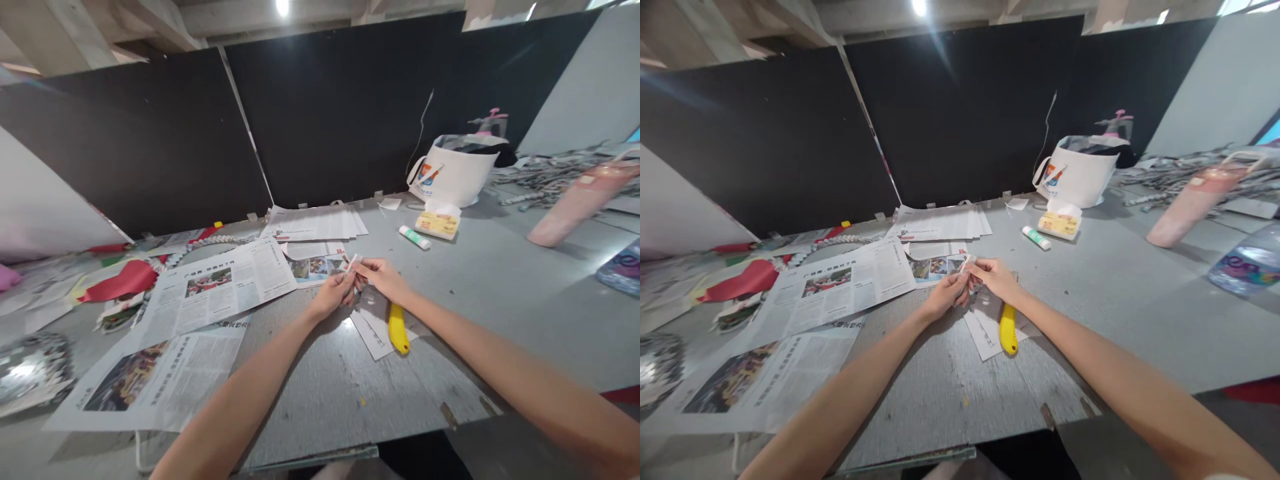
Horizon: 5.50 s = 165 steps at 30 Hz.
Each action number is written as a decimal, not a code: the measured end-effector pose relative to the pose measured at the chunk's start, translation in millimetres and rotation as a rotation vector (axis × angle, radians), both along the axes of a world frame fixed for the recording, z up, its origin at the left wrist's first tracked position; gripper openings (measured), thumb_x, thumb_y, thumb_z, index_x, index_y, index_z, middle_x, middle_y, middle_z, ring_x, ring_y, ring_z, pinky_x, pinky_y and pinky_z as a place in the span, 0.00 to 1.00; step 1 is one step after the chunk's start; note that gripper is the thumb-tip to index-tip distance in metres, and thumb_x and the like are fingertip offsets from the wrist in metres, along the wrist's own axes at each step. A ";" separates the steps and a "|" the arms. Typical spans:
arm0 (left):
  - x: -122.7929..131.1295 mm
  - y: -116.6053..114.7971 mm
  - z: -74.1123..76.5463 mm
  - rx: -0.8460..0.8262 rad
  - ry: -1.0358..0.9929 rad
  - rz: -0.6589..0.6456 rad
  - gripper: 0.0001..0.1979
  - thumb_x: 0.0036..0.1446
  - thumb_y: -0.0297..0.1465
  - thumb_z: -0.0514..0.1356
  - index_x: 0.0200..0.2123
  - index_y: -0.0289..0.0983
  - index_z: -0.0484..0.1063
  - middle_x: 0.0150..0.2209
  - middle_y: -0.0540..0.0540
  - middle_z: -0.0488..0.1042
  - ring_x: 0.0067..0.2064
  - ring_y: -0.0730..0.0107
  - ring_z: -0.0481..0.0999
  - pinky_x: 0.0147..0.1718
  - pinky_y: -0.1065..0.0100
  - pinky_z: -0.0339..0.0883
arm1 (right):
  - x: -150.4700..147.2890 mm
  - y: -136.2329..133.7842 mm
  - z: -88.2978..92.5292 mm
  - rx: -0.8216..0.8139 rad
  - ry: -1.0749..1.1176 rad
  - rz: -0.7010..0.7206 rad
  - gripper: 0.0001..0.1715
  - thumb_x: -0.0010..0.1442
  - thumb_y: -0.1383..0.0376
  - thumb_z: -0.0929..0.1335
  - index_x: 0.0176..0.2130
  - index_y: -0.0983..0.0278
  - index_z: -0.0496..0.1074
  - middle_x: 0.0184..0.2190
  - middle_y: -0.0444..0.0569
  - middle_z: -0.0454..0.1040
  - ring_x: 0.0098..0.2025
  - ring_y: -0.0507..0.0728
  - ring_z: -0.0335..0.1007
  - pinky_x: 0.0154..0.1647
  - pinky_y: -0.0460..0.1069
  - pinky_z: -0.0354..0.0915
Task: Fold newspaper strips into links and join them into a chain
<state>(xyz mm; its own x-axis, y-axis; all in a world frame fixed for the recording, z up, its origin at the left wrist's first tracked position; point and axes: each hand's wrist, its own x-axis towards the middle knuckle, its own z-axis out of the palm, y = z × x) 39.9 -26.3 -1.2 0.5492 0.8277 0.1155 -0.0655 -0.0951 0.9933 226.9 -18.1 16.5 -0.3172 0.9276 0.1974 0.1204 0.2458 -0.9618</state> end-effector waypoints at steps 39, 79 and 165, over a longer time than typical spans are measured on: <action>-2.4 3.4 -3.2 -0.040 0.021 -0.021 0.30 0.66 0.59 0.59 0.31 0.37 0.72 0.17 0.51 0.65 0.23 0.70 0.69 0.30 0.66 0.65 | 13.3 6.5 11.2 0.056 -0.050 -0.368 0.41 0.55 0.29 0.71 0.20 0.60 0.66 0.19 0.44 0.63 0.24 0.53 0.54 0.26 0.50 0.52; 1.2 33.9 -3.1 -0.221 -0.097 0.118 0.17 0.56 0.38 0.75 0.38 0.32 0.76 0.28 0.42 0.81 0.23 0.72 0.75 0.25 0.71 0.66 | 16.3 32.7 -23.9 -0.010 0.256 -0.292 0.13 0.58 0.54 0.70 0.32 0.61 0.76 0.22 0.45 0.71 0.27 0.55 0.64 0.30 0.51 0.61; -0.5 20.4 -1.2 0.003 0.074 -0.102 0.23 0.70 0.43 0.60 0.25 0.38 0.64 0.19 0.55 0.54 0.20 0.77 0.49 0.22 0.68 0.41 | 23.0 29.3 -4.8 0.056 0.047 -0.287 0.43 0.58 0.26 0.66 0.28 0.62 0.78 0.19 0.48 0.69 0.22 0.55 0.60 0.27 0.52 0.58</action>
<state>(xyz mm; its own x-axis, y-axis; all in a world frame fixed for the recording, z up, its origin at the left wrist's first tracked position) 39.5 -5.9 -2.3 0.6375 0.7669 0.0738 -0.0013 -0.0946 0.9955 249.9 11.2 11.6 -0.0326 0.9653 0.2589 0.1488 0.2609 -0.9538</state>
